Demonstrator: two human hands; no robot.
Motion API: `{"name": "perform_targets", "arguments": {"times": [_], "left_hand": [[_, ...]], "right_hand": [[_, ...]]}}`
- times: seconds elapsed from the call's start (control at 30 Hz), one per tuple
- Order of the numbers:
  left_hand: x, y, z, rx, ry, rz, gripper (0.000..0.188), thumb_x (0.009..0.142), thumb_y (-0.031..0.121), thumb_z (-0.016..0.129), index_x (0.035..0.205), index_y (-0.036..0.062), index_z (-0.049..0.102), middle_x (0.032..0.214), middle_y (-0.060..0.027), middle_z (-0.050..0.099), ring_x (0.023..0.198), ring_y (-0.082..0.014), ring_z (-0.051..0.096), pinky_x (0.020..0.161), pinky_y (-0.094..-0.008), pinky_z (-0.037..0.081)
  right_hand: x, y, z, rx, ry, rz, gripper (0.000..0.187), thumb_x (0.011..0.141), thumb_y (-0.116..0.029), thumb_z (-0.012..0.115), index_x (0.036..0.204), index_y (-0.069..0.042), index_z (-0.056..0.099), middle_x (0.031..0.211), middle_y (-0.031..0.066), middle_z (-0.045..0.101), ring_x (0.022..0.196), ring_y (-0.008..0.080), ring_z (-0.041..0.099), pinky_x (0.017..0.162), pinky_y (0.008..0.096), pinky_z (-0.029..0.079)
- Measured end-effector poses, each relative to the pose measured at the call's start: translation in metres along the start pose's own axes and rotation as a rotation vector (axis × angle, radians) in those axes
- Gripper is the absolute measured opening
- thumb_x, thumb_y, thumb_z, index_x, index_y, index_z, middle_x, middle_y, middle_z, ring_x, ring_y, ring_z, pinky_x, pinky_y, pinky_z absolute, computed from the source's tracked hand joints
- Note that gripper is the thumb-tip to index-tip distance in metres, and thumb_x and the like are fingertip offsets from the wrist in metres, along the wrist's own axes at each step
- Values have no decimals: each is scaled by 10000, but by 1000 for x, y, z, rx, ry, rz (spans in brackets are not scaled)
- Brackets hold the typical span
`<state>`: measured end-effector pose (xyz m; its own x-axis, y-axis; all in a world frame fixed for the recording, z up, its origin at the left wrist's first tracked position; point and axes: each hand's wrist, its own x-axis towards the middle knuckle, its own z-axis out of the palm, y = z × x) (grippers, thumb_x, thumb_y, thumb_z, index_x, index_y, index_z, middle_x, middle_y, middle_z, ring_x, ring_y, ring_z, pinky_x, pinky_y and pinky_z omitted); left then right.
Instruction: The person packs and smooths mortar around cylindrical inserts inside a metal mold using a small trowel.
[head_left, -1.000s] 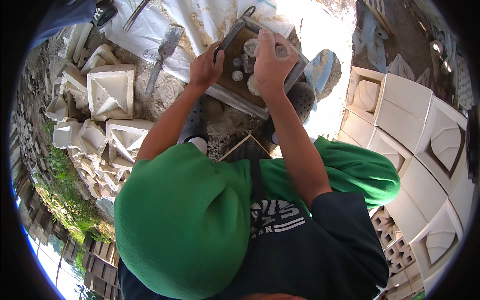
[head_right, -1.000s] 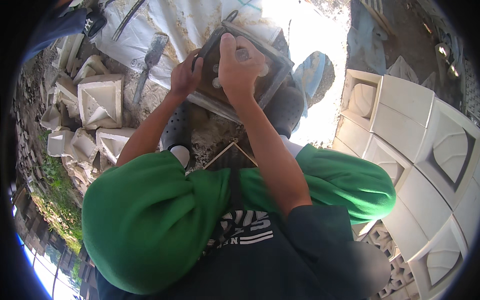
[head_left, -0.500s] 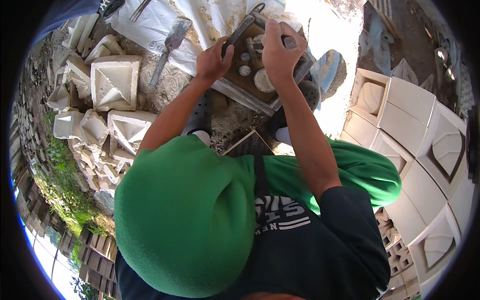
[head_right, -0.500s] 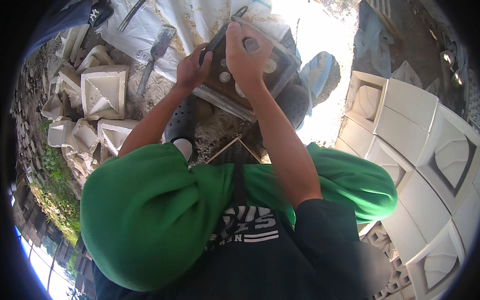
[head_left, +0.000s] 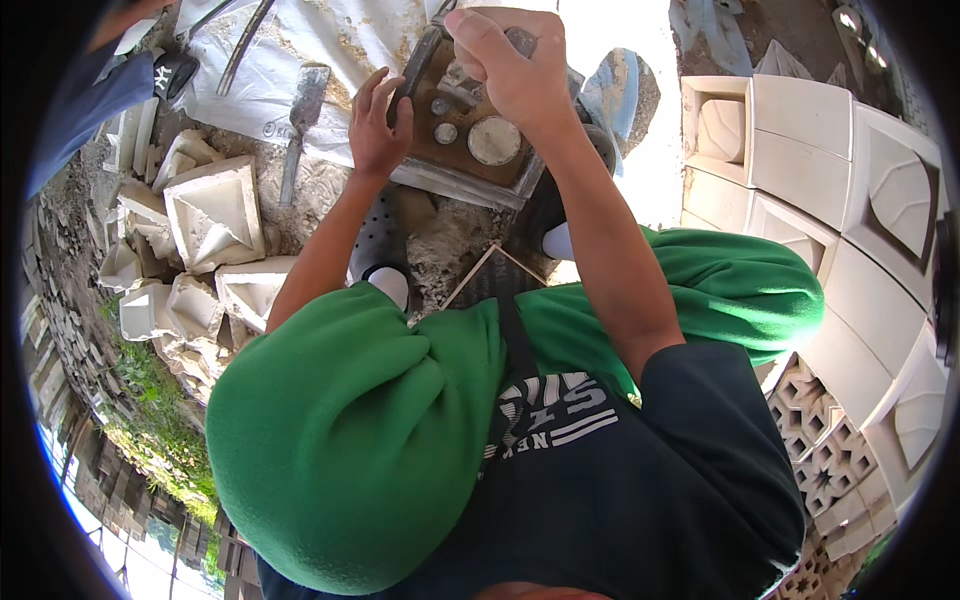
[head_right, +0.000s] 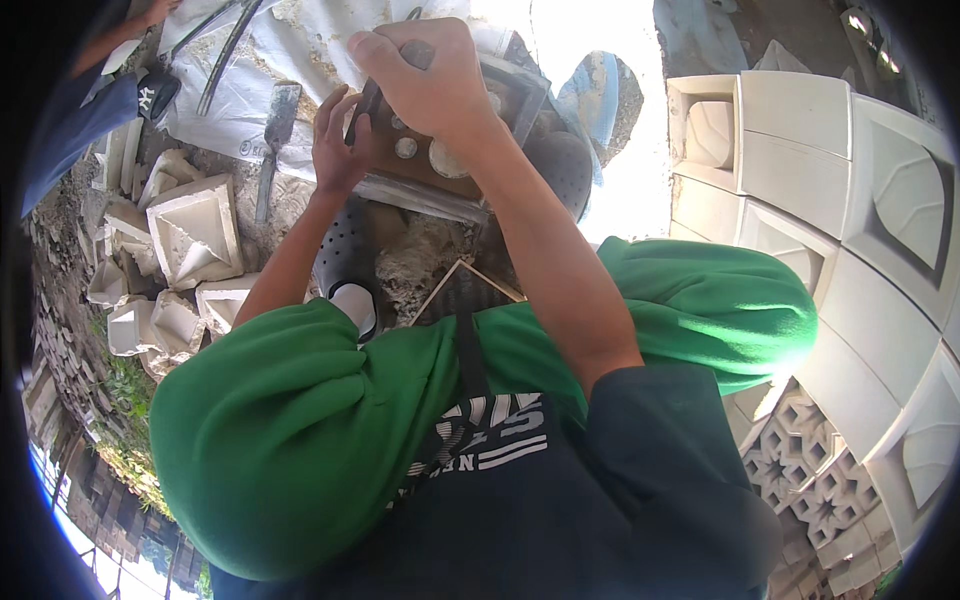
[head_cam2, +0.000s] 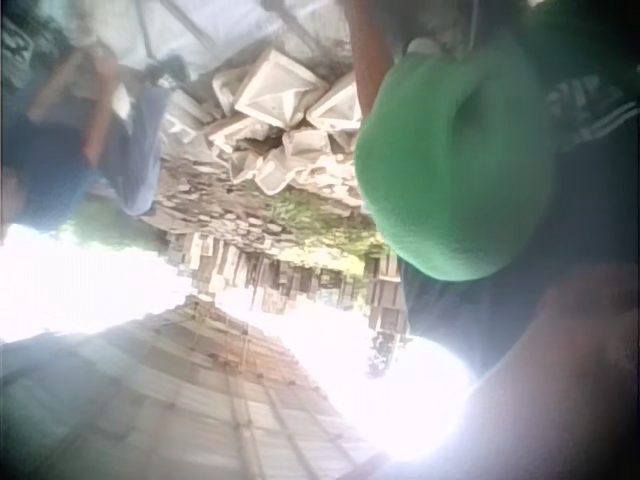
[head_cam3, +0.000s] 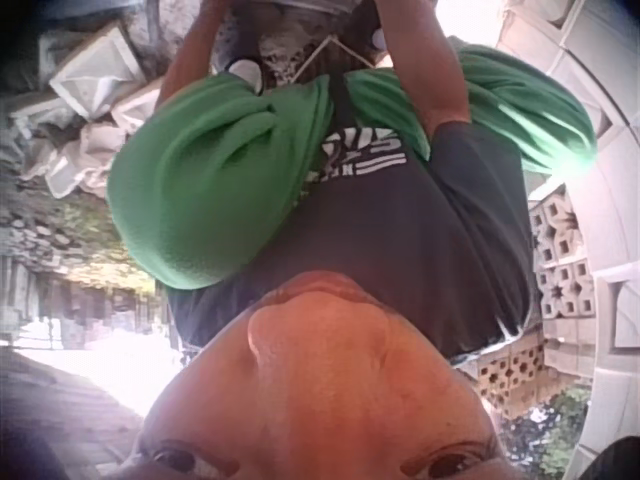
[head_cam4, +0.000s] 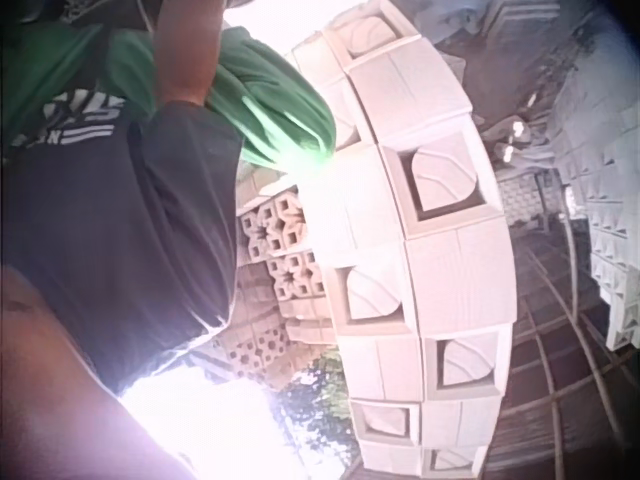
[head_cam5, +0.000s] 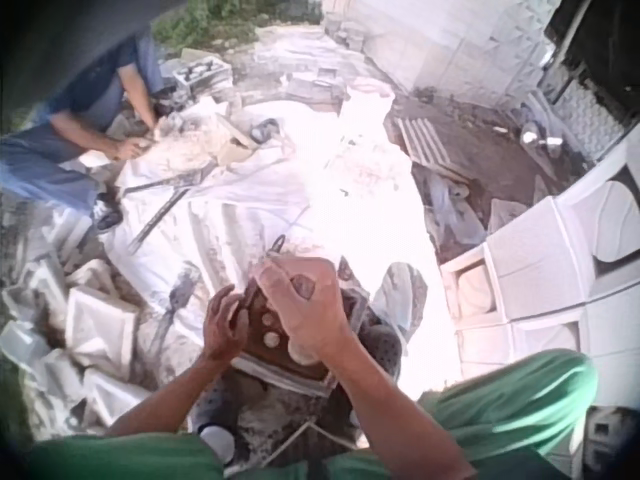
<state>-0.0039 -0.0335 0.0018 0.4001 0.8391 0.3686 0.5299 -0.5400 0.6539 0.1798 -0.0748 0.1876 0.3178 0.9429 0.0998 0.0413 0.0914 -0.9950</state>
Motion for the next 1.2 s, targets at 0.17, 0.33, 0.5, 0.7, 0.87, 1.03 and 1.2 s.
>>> {"name": "perform_targets", "arguments": {"times": [0.17, 0.33, 0.5, 0.7, 0.87, 1.03, 1.2], "left_hand": [[30, 0, -50, 42, -256, 231, 264, 891, 213, 667, 1141, 140, 624, 1260, -64, 608, 1154, -296, 588, 997, -428, 448], [114, 31, -150, 409, -661, 543, 130, 897, 191, 637, 933, 76, 588, 1119, -68, 638, 1096, -272, 595, 946, -408, 473], [129, 40, -163, 639, -755, 329, 325, 913, 313, 618, 1161, 111, 557, 1224, -98, 593, 1170, -297, 556, 980, -429, 458], [22, 21, -50, 391, -621, -37, 933, 788, 645, 665, 1526, 262, 243, 1494, -185, 352, 1274, -439, 479, 1025, -526, 436], [-22, 27, -15, 300, -395, 45, 955, 759, 679, 671, 1528, 307, 244, 1500, -189, 331, 1264, -442, 485, 1004, -529, 448], [-26, 26, -13, 345, -367, -28, 977, 729, 692, 688, 1516, 288, 274, 1483, -186, 351, 1240, -433, 504, 978, -531, 466], [-27, 23, -13, 317, -360, -25, 992, 712, 689, 706, 1490, 216, 311, 1467, -172, 371, 1243, -403, 511, 968, -522, 477]], "right_hand": [[-17, -4, -34, 173, 146, -26, 438, 935, -153, 559, 534, -38, 425, 524, -8, 380, 475, 92, 342, 458, 273, 252], [-24, -7, -58, 430, 439, 5, 475, 949, -196, 503, 549, -126, 257, 508, -15, 273, 458, 114, 207, 476, 282, 236], [-33, -7, -87, 681, 856, 111, 404, 848, -268, 600, 611, -167, 289, 550, -25, 295, 487, 129, 237, 499, 290, 279], [-43, 25, -128, 953, 761, 361, 381, 833, -291, 607, 577, -198, 341, 490, -29, 341, 429, 139, 224, 442, 301, 257], [-34, 26, -133, 849, 710, 204, 432, 837, -271, 583, 550, -195, 268, 467, -36, 330, 408, 119, 172, 405, 284, 161], [-30, 72, -103, 886, 490, 55, 325, 873, -296, 546, 614, -176, 390, 511, -15, 366, 397, 144, 234, 420, 322, 246], [-36, 50, -137, 911, 406, 66, 337, 884, -308, 556, 613, -185, 399, 504, -19, 372, 402, 128, 261, 411, 278, 251]]}}
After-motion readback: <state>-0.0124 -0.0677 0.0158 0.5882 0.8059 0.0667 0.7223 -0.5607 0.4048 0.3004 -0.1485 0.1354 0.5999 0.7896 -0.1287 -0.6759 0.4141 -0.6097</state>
